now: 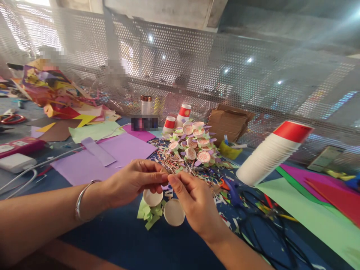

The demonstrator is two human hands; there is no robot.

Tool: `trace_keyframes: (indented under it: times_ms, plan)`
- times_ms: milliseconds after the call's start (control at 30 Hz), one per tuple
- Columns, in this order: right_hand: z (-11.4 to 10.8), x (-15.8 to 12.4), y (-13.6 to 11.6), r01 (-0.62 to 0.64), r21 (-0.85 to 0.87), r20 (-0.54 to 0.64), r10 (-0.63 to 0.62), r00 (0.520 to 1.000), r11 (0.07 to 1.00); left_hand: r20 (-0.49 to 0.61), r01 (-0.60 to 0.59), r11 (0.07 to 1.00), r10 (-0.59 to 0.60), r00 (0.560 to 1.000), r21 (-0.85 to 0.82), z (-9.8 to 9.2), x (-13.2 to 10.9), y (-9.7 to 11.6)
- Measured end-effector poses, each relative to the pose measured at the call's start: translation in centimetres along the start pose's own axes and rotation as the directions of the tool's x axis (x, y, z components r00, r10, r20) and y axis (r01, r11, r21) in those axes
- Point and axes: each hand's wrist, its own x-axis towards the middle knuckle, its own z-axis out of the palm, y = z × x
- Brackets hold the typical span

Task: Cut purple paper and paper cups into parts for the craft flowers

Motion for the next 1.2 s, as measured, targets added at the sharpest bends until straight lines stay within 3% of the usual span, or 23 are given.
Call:
trace_keyframes:
  times_ms: [233,467,633,967,1200]
  plan:
    - [0.1,0.0,-0.3,0.038,-0.080,-0.037,-0.041,0.998,0.996,-0.030,-0.011,1.000,0.011,0.999,-0.027,0.5,-0.3,0.0]
    - [-0.3,0.1,1.1,-0.094,0.032,-0.123,0.097,0.988,0.995,-0.020,-0.068,0.996,0.069,0.997,0.051,0.2,-0.2,0.0]
    - [-0.2,0.6,1.5,-0.144,0.095,-0.051,0.149,0.988,0.985,-0.038,-0.122,0.976,0.131,0.991,0.179,-0.4,0.0,0.0]
    - [-0.4,0.4,0.4,-0.061,0.002,0.033,0.061,0.998,0.998,0.017,-0.193,0.851,0.212,0.977,0.489,-0.7,0.1,0.1]
    - [-0.6,0.2,0.5,-0.024,-0.042,0.068,0.026,0.997,0.999,0.077,-0.222,0.823,0.214,0.974,0.523,-0.8,0.0,0.1]
